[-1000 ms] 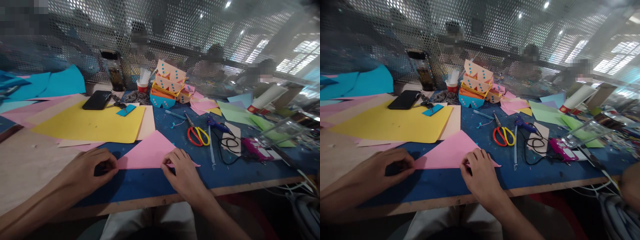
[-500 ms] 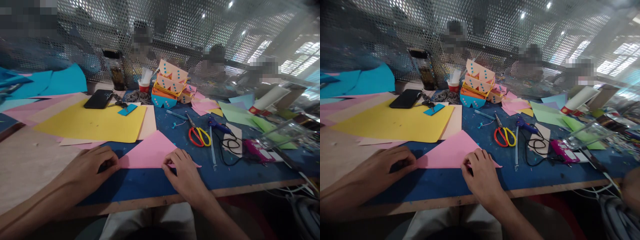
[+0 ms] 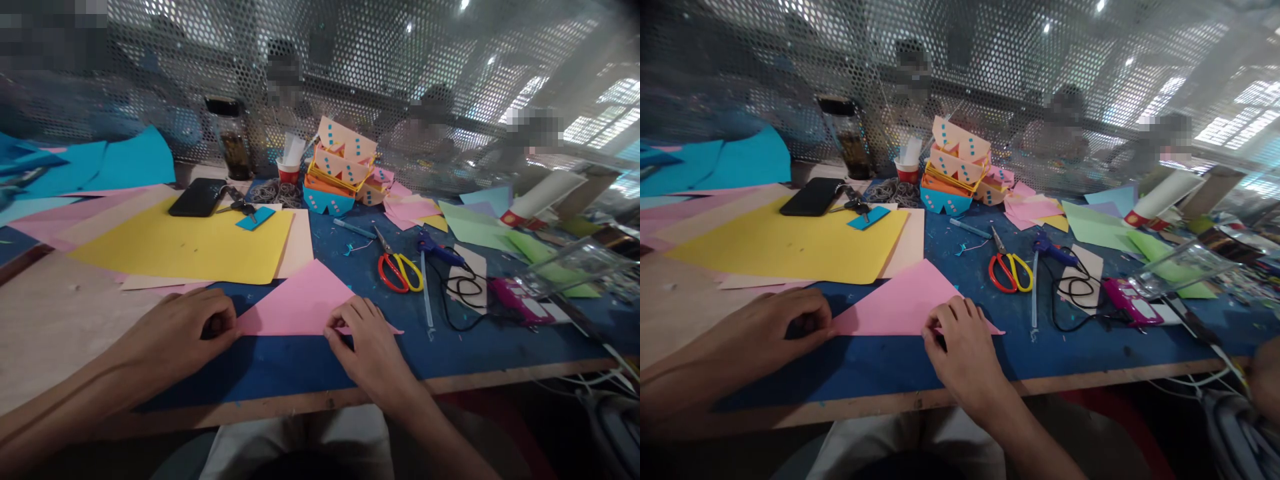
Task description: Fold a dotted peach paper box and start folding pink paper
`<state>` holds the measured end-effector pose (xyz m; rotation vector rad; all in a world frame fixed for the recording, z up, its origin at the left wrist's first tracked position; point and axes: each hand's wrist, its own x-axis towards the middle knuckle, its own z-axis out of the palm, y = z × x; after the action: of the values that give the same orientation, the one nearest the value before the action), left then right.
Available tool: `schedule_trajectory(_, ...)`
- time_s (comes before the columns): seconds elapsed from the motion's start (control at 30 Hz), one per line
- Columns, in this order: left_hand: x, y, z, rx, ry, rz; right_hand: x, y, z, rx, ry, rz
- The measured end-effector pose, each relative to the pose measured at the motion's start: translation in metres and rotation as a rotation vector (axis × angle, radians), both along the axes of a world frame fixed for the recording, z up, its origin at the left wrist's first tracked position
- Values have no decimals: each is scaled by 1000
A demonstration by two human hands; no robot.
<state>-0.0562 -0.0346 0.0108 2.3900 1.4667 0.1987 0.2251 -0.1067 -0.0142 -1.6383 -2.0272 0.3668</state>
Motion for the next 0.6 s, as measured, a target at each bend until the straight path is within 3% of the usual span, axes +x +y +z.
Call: schedule_trajectory(0.6,-17,7,-9,-64,-54,25,1,1,-2,13,7,2)
